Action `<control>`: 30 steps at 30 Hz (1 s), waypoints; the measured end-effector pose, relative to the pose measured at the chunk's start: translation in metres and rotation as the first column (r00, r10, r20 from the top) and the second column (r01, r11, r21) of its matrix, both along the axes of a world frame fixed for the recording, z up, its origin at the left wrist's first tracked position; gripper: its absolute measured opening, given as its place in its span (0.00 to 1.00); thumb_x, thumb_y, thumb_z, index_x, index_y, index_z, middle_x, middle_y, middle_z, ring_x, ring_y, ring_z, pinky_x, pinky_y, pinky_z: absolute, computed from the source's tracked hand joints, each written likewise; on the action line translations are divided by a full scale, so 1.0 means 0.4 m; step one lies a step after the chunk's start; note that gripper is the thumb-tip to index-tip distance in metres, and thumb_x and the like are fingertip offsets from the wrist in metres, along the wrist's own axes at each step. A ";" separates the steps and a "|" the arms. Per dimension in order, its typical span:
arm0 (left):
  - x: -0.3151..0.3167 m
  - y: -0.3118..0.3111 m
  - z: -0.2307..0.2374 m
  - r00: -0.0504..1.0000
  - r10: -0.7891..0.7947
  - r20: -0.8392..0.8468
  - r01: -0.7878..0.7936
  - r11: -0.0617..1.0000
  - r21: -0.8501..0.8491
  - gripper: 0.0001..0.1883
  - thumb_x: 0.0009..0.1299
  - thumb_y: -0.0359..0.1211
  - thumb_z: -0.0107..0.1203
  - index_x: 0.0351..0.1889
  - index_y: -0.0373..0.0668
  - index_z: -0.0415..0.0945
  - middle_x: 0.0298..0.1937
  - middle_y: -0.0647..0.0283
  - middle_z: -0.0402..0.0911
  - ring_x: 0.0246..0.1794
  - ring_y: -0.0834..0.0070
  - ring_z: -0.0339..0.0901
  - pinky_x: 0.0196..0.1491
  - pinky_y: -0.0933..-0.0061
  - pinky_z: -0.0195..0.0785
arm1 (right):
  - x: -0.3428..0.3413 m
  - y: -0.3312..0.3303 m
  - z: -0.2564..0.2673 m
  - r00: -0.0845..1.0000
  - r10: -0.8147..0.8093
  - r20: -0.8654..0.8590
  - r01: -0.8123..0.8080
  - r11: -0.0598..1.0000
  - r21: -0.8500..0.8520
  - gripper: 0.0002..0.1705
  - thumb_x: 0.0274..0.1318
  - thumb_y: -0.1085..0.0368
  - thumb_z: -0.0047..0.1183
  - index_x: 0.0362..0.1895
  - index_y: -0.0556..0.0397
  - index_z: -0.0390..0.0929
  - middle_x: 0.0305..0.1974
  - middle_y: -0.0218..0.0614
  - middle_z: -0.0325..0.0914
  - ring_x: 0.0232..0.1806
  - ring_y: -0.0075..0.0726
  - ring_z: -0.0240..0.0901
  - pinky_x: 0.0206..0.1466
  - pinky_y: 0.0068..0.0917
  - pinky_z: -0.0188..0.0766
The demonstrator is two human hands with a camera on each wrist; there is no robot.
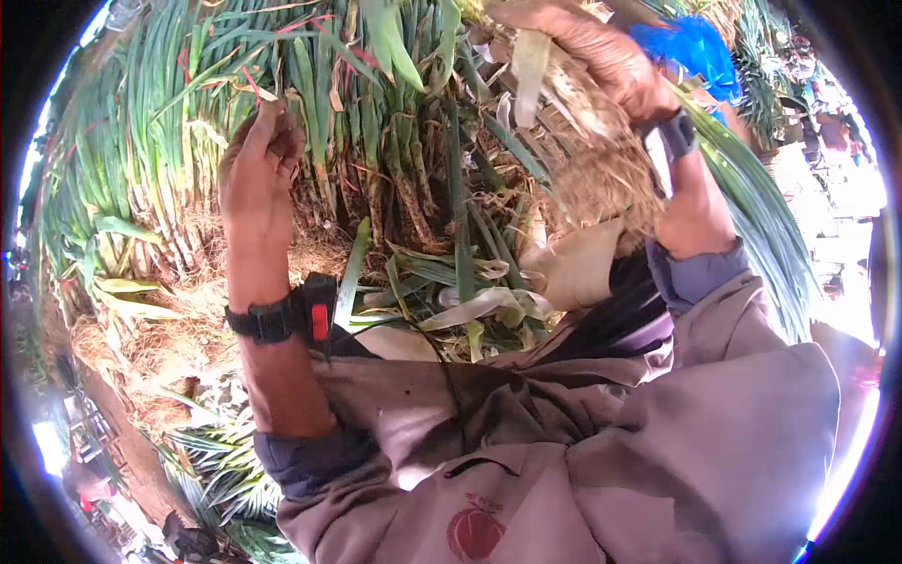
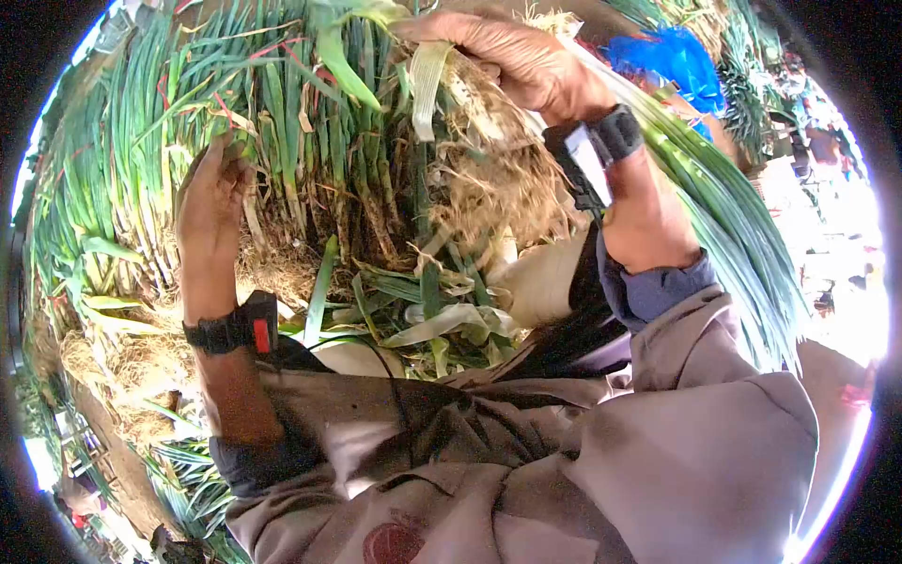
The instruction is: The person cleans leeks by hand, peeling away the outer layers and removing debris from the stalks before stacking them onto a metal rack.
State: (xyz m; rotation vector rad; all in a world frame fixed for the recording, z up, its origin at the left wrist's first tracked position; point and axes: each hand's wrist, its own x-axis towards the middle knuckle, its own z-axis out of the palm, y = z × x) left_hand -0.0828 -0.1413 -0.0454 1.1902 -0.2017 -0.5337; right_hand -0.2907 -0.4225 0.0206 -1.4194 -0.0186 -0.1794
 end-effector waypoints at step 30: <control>0.033 0.104 -0.001 0.999 0.043 0.000 -0.041 0.943 -0.330 0.18 0.78 0.44 0.52 0.60 0.45 0.74 0.52 0.62 0.83 0.47 0.73 0.80 0.43 0.67 0.77 | 0.264 0.445 -0.181 0.996 -0.062 -0.060 0.062 0.998 0.000 0.21 0.67 0.55 0.59 0.43 0.66 0.80 0.31 0.30 0.79 0.28 0.17 0.68 0.29 0.23 0.67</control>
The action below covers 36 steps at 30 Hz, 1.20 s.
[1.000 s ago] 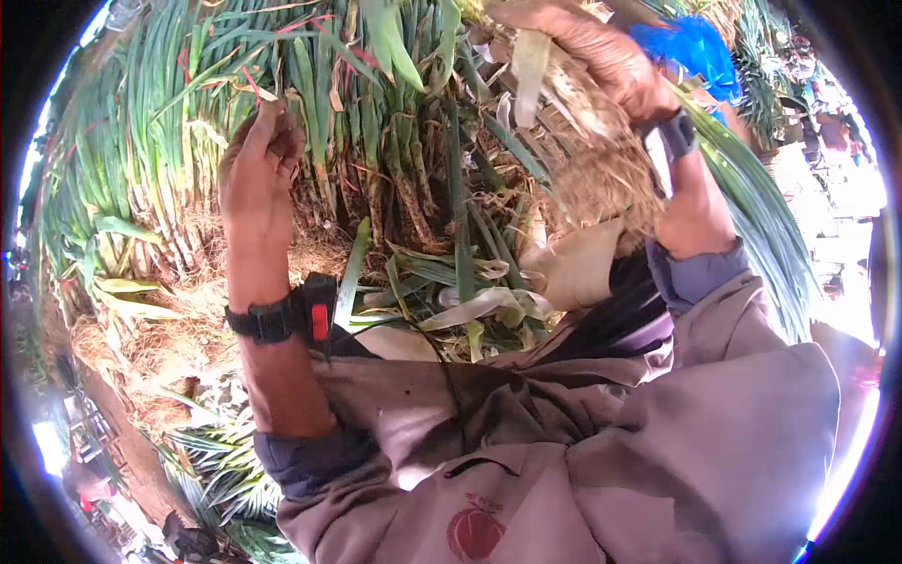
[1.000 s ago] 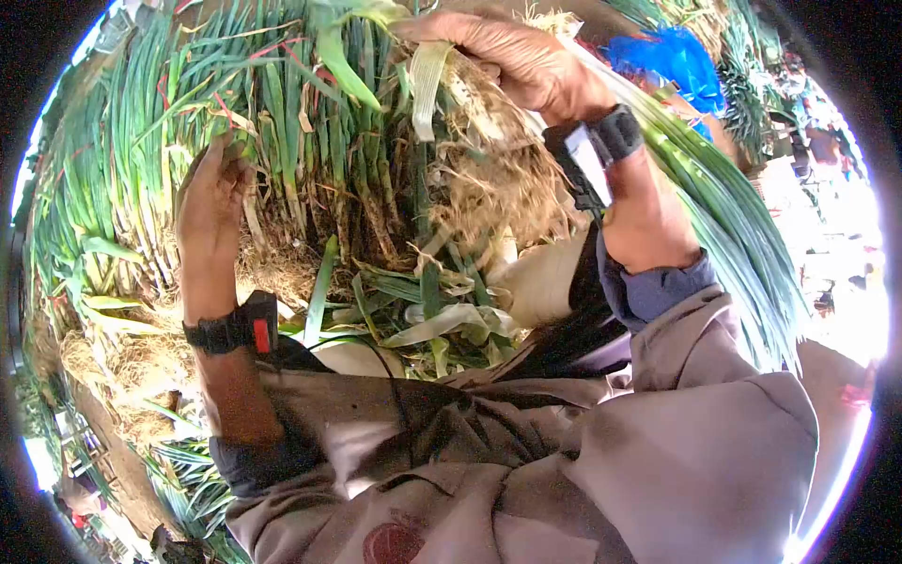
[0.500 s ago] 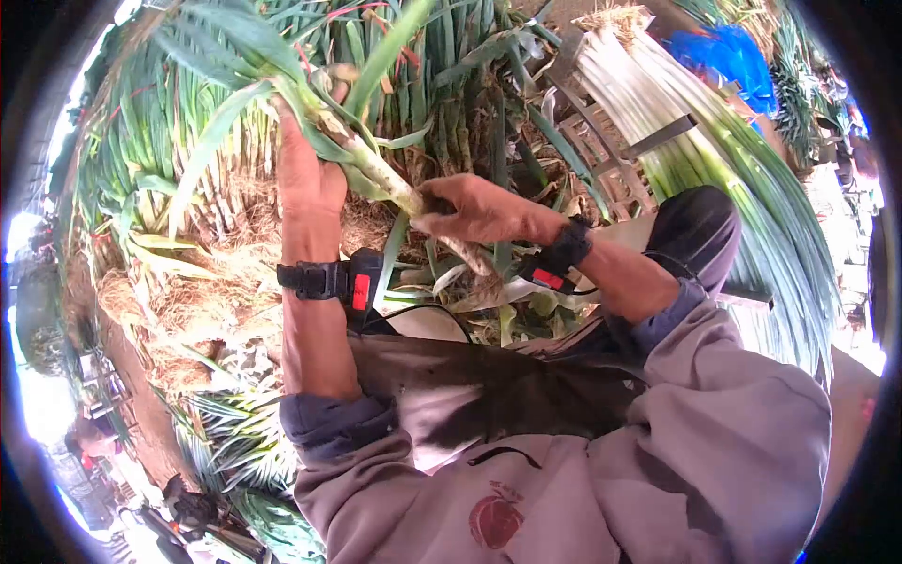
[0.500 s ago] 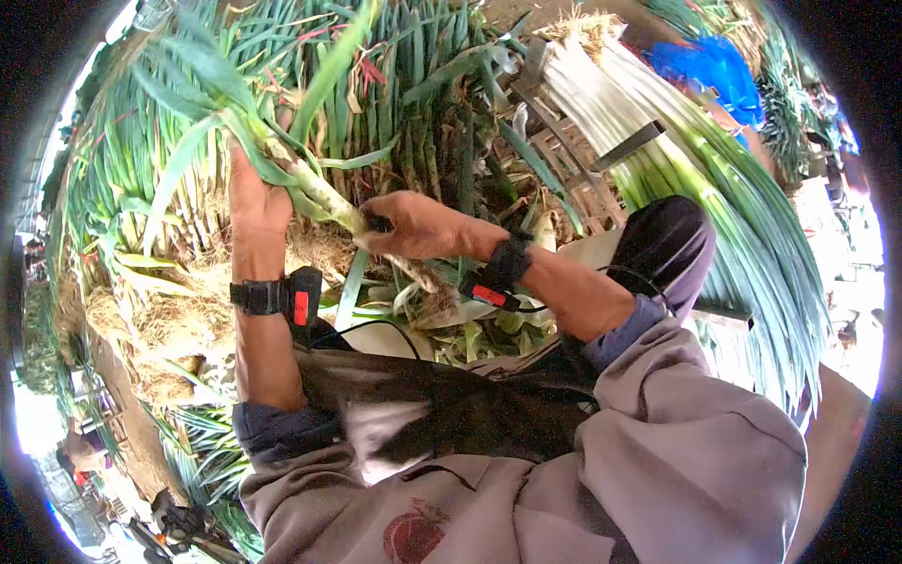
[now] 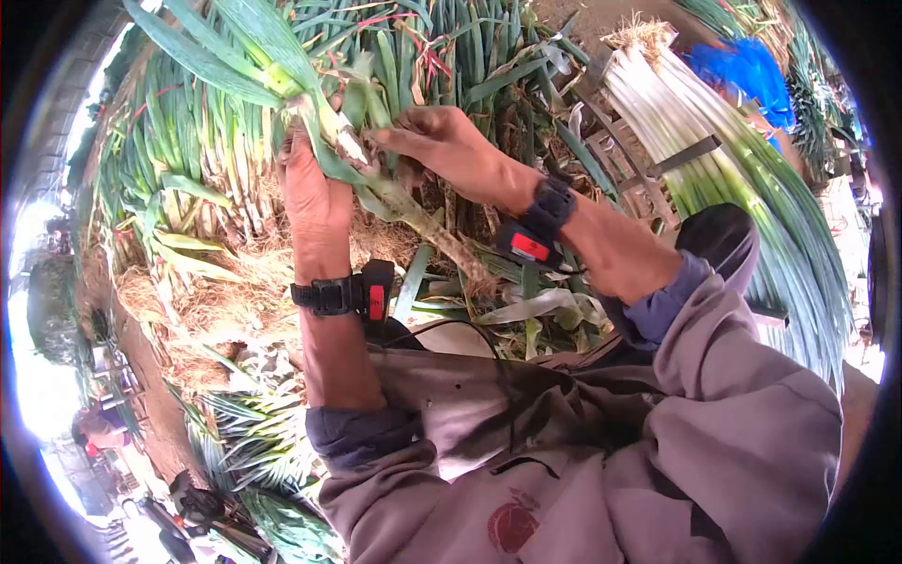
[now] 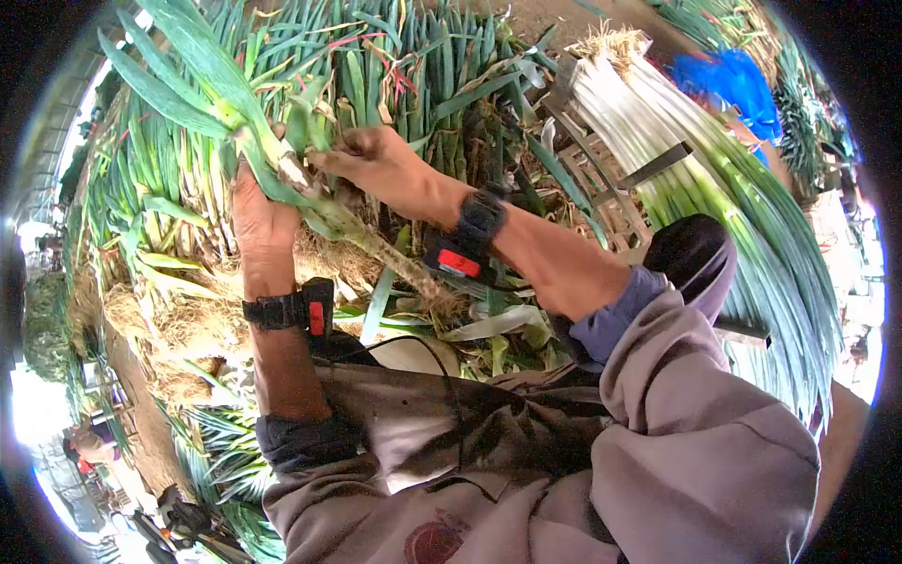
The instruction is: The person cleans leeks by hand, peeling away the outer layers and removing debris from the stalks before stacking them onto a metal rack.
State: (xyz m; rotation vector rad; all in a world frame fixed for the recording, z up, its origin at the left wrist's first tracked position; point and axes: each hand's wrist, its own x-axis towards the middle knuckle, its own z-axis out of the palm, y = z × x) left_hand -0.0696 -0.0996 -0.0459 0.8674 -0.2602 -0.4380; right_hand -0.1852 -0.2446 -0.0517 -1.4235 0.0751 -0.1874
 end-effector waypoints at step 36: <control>0.056 0.059 0.010 0.991 -0.121 0.066 0.130 0.977 -0.171 0.28 0.75 0.44 0.54 0.66 0.35 0.66 0.56 0.56 0.79 0.59 0.65 0.74 0.72 0.60 0.61 | -0.049 -0.024 -0.070 0.918 0.059 0.393 0.270 0.634 -0.725 0.11 0.62 0.61 0.58 0.37 0.56 0.79 0.36 0.44 0.79 0.36 0.54 0.78 0.41 0.43 0.76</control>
